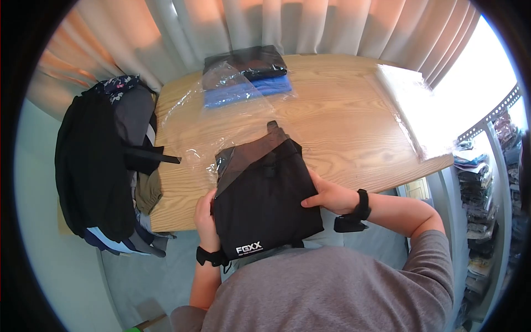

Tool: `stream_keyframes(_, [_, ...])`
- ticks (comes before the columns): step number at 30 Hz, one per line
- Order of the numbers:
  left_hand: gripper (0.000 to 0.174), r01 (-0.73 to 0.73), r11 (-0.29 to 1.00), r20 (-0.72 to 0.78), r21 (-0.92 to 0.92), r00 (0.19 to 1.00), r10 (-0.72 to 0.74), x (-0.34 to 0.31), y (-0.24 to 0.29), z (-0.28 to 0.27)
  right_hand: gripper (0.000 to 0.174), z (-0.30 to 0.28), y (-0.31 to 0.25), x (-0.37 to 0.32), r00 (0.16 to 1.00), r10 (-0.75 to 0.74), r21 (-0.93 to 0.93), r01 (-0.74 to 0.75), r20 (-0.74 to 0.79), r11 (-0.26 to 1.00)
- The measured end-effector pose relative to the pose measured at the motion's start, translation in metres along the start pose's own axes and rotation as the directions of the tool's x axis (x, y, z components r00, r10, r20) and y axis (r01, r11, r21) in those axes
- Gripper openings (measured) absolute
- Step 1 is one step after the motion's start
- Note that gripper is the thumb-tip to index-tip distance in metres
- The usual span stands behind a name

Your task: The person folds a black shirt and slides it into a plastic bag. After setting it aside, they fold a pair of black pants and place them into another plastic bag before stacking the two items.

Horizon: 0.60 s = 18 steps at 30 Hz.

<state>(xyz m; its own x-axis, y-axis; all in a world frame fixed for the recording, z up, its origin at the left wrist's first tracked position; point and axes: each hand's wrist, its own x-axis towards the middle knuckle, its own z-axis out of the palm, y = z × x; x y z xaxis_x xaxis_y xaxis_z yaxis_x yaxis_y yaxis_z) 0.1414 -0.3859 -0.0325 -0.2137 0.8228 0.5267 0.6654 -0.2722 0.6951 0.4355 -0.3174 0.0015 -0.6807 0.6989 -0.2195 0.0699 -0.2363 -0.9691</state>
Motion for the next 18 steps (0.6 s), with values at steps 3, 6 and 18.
stream_keyframes(3, [0.033, -0.097, 0.995, 0.015, -0.006, 0.995, 0.097, 0.002, -0.001, -0.006, 0.077, -0.009, 0.003, 0.024, 0.994, 0.094, 0.211, -0.104, 0.057, 0.972])
stream_keyframes(6, [0.037, -0.081, 0.993, 0.110, 0.091, 0.991, 0.071, -0.002, -0.009, -0.009, 0.069, -0.028, -0.012, 0.056, 0.975, 0.082, 0.307, -0.144, 0.206, 0.941])
stream_keyframes(18, [0.038, -0.034, 0.993, -0.016, 0.117, 0.999, 0.036, -0.005, 0.001, 0.003, 0.060, -0.026, -0.030, 0.074, 0.986, -0.041, 0.251, 0.081, -0.161, 0.965])
